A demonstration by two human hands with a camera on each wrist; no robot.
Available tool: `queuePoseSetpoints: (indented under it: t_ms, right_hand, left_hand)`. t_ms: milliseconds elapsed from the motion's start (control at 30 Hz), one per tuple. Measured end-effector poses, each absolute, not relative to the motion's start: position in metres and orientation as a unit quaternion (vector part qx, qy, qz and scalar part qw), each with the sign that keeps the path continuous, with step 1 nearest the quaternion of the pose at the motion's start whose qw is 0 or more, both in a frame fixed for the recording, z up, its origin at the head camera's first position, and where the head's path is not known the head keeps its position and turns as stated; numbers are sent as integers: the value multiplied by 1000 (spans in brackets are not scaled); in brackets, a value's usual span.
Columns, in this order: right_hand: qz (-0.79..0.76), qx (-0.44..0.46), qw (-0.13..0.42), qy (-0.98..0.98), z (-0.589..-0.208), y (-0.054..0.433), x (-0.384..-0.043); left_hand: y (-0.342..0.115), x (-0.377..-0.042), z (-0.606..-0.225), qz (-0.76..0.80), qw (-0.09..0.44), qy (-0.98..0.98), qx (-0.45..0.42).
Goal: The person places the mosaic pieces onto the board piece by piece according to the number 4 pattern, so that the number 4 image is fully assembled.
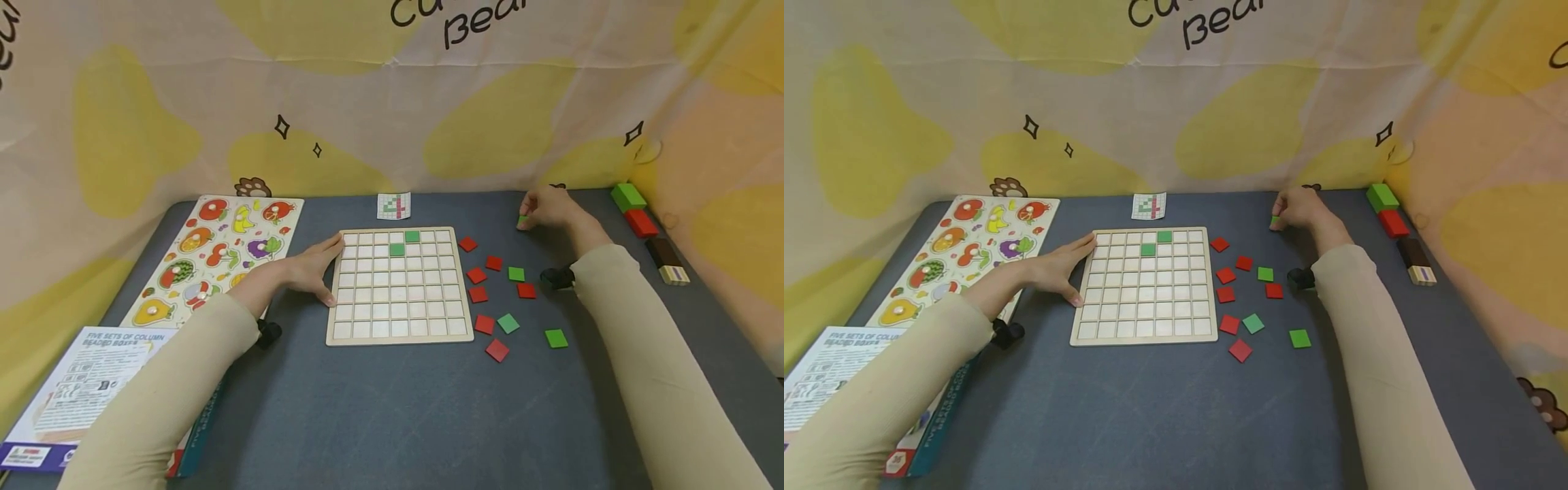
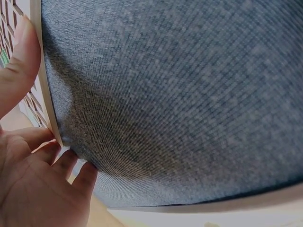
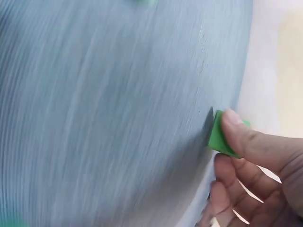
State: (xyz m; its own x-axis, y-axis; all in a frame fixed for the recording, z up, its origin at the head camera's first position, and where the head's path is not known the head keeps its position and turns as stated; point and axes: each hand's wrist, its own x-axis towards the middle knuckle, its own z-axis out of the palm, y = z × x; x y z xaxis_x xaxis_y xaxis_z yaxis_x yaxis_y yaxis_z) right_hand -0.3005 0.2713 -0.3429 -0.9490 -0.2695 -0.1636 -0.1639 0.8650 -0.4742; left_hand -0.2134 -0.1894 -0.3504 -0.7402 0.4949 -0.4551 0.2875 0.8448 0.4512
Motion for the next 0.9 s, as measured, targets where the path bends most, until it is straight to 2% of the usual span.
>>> queuePoseSetpoints:
  t_ms: [167, 267, 567, 900]
  right_hand:
    - [-279, -164, 65, 944, -344, 215, -300]
    - [-303, -194, 62, 931, -343, 175, -295]
    - [-353, -261, 119, 891, -336, 84, -271]
    - [-309, -308, 130, 890, -350, 48, -260]
  left_hand:
    - [-191, -212, -351, 179, 294, 915, 210]
    - [-191, -213, -351, 174, 294, 917, 206]
    - [-191, -214, -350, 177, 290, 916, 213]
    - [-189, -214, -351, 175, 286, 919, 208]
